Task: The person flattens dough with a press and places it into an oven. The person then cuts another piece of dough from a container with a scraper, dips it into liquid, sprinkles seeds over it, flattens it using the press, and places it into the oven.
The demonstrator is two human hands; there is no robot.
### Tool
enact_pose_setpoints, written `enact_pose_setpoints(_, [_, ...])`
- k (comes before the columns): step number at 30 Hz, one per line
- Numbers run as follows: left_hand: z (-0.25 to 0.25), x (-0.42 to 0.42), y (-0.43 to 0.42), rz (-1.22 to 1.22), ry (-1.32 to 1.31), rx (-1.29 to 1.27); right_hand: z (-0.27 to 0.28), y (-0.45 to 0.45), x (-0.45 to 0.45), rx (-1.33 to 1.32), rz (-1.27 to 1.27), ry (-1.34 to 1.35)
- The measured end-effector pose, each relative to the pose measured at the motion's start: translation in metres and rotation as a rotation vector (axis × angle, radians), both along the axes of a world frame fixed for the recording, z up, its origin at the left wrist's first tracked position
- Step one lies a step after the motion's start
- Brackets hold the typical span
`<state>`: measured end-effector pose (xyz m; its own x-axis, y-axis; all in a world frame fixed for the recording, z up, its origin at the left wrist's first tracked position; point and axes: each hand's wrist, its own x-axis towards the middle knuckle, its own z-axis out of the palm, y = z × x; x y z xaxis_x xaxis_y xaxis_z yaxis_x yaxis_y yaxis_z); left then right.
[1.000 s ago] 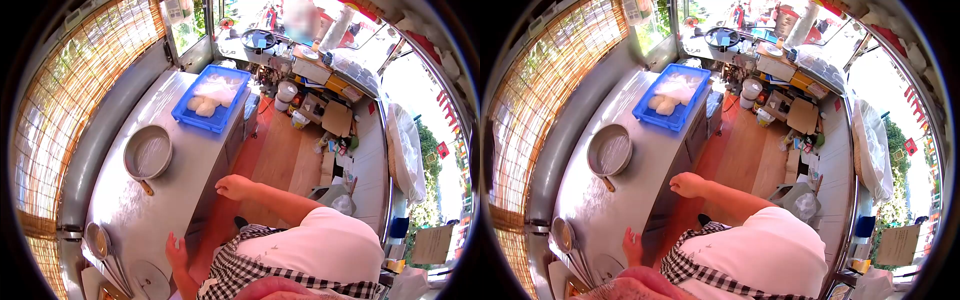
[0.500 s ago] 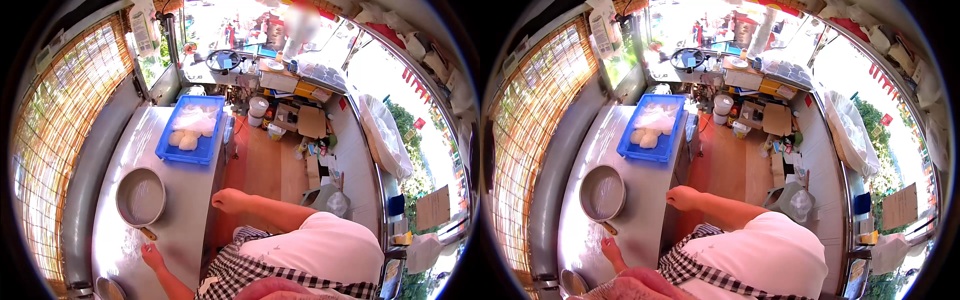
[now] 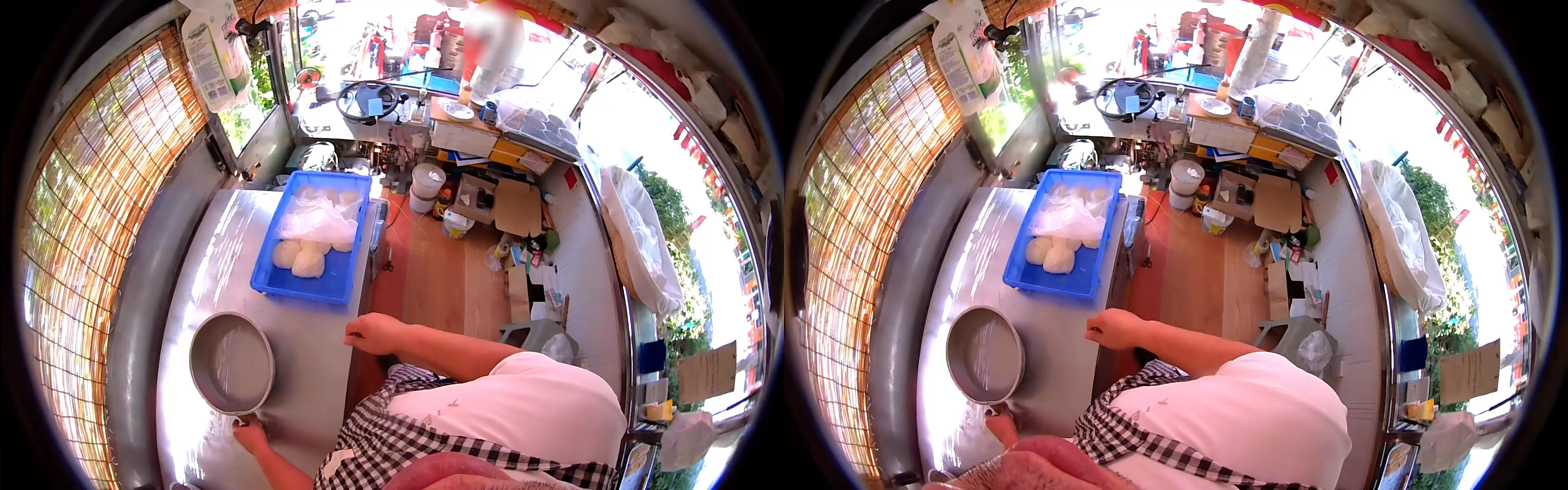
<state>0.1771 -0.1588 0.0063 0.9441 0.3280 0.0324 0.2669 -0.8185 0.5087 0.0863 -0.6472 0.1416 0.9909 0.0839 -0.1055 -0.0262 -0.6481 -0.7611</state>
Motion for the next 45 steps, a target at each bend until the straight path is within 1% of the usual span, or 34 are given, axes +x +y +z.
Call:
enact_pose_setpoints(2, [0.001, -0.003, -0.009, 0.004, 0.056, 0.002, 0.003, -0.018, 0.023, 0.013, 0.01, 0.002])
enact_pose_setpoints(6, [0.001, -0.005, -0.028, 0.271, 0.091, 0.042, -0.005, -0.052, 0.059, 0.003, 0.099, 0.014])
enact_pose_setpoints(9, [0.021, -0.019, -0.034, 0.4, -0.007, -0.007, 0.001, -0.067, 0.08, 0.005, 0.143, 0.033])
enact_pose_setpoints(10, [-0.008, -0.025, -0.004, 0.333, -0.07, -0.014, 0.002, -0.072, 0.089, 0.014, 0.144, 0.039])
enact_pose_setpoints(13, [0.028, -0.049, 0.004, 0.614, -0.062, -0.53, 0.01, -0.078, 0.105, 0.042, 0.131, 0.016])
enact_pose_setpoints(14, [0.042, -0.057, -0.001, 0.641, -0.145, -0.65, 0.015, -0.077, 0.11, 0.049, 0.133, 0.011])
enact_pose_setpoints(15, [0.058, -0.07, -0.008, 0.672, -0.226, -0.759, 0.018, -0.075, 0.11, 0.059, 0.139, 0.019])
enact_pose_setpoints(16, [0.073, -0.078, -0.012, 0.664, -0.246, -0.781, 0.018, -0.072, 0.113, 0.059, 0.143, 0.017])
enact_pose_setpoints(17, [0.112, -0.075, -0.046, 0.755, -0.307, -0.79, 0.018, -0.068, 0.116, 0.059, 0.146, 0.019])
enact_pose_setpoints(18, [0.12, -0.081, -0.049, 0.674, -0.338, -0.873, 0.018, -0.064, 0.116, 0.065, 0.145, 0.023])
enact_pose_setpoints(19, [0.131, -0.079, -0.059, 0.67, -0.387, -0.934, 0.018, -0.056, 0.116, 0.07, 0.143, 0.019])
enact_pose_setpoints(20, [0.126, -0.082, -0.055, 0.579, -0.407, -1.002, 0.017, -0.048, 0.117, 0.078, 0.16, 0.022])
enact_pose_setpoints(21, [0.134, -0.082, -0.064, 0.454, -0.431, -1.067, 0.016, -0.041, 0.117, 0.082, 0.171, 0.021])
enact_pose_setpoints(23, [0.158, -0.068, -0.093, 0.444, -0.397, -1.133, 0.018, -0.022, 0.117, 0.074, 0.202, 0.029])
enact_pose_setpoints(25, [0.161, -0.054, -0.111, 0.42, -0.371, -1.256, 0.023, -0.002, 0.119, 0.055, 0.225, 0.049])
enact_pose_setpoints(27, [0.152, -0.045, -0.121, 0.307, -0.321, -1.365, 0.032, 0.019, 0.12, 0.055, 0.258, 0.032])
enact_pose_setpoints(30, [0.135, -0.029, -0.125, 0.272, -0.139, -1.416, 0.044, 0.046, 0.121, 0.045, 0.322, 0.017])
enact_pose_setpoints(33, [0.11, -0.013, -0.113, 0.317, -0.004, -1.512, 0.048, 0.065, 0.118, 0.036, 0.362, 0.017])
enact_pose_setpoints(37, [0.095, -0.002, -0.103, 0.358, 0.054, -1.57, 0.044, 0.074, 0.112, 0.049, 0.344, 0.027])
enact_pose_setpoints(40, [0.098, 0.004, -0.105, 0.343, 0.046, -1.551, 0.039, 0.068, 0.111, 0.046, 0.305, 0.046])
enact_pose_setpoints(44, [0.124, 0.002, -0.126, 0.305, 0.024, -1.564, 0.04, 0.055, 0.118, 0.0, 0.28, 0.082])
enact_pose_setpoints(45, [0.131, 0.002, -0.134, 0.293, 0.017, -1.576, 0.037, 0.051, 0.12, 0.025, 0.28, 0.085])
